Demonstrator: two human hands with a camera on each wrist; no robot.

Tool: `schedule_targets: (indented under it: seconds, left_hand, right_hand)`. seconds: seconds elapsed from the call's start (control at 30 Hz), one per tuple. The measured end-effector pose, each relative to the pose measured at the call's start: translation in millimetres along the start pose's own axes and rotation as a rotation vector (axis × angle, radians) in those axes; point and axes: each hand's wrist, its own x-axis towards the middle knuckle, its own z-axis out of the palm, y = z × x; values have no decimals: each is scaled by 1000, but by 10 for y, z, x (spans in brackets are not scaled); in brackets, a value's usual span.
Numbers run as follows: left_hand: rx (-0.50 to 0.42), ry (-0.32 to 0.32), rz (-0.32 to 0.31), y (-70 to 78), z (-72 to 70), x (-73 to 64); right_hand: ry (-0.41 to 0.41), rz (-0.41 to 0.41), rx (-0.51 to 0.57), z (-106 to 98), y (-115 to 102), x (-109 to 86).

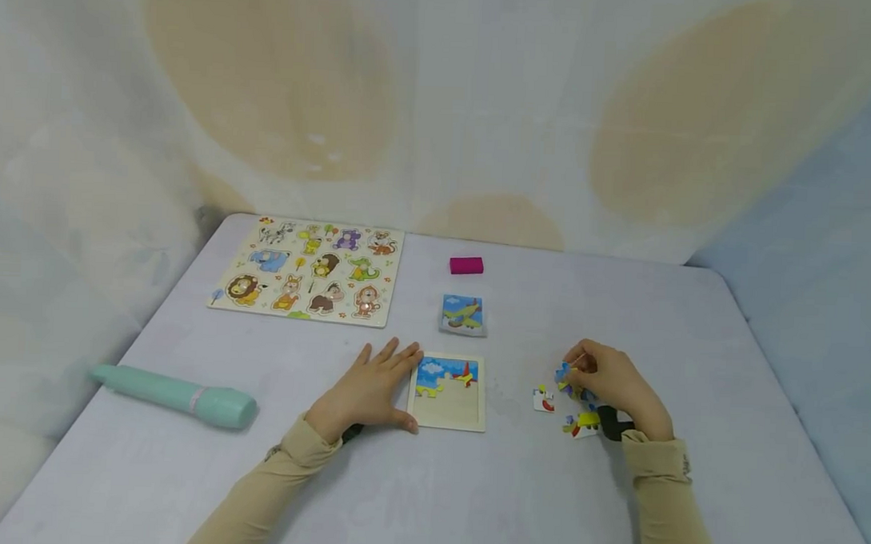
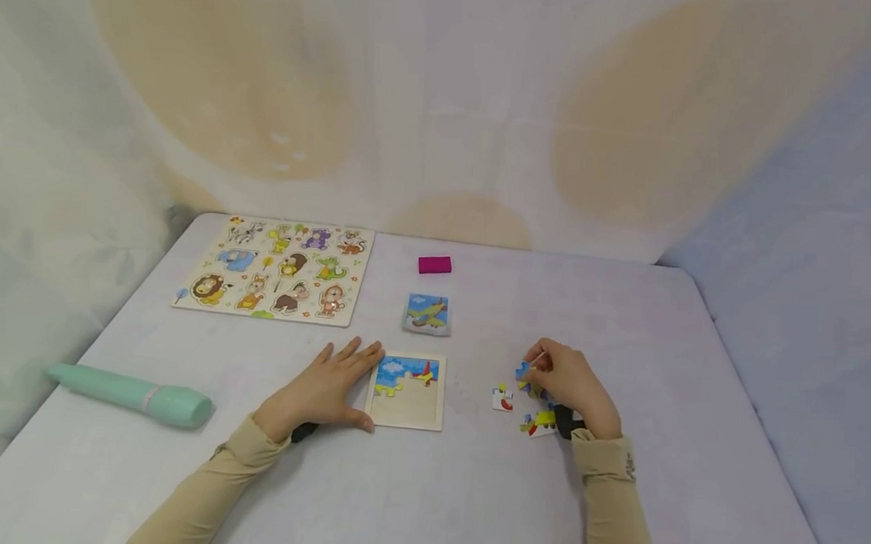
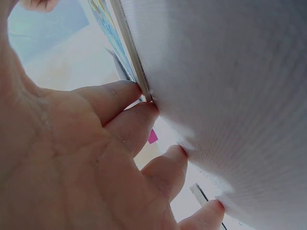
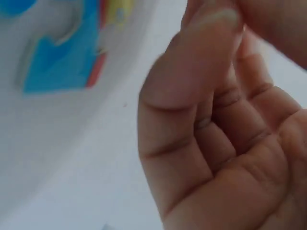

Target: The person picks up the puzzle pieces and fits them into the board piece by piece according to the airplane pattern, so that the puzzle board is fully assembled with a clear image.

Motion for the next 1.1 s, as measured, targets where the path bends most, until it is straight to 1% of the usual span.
schedule_targets:
  seconds: [0.07,0.17,0.27,0.33,0.5,0.63,0.73,0.8,0.87,1.03,1.1]
  left_hand:
    - [3,-2,0,4,-5,2]
    - [2,1,1,9,-9,10]
    - [0,-2,0,11,-7,17]
    - [-3,-2,-1,11,-3,18]
    - [3,-4,-3,7,3,13]
    - [-3,3,1,0,13,7]
    - [-13,3,7,0,25,0]
    - [-20,6,14,-4,34,-1]
    - [-18,11,21,-5,34,-1]
    - [-7,14,18,-5,7,7]
    - [-8,13,16,-3,-9,7]
  right_hand:
    - [-7,-23,17,-2,-29,12]
    - [-41,-48,38,-4,-105,29]
    - [-97,-64,39,19,-199,46]
    - [-148,-76,55,65,-271,72]
    - [-265,-120,123,292,-517,245]
    - [-313,-156,147,501,-746,434]
    - [-348,-158,178,636,-880,543]
    - [-353,-150,189,708,-943,596]
    - [-336,-145,177,769,-992,632]
    - [-262,-150,107,883,-1079,674]
    - [-238,-143,95,909,-1104,679]
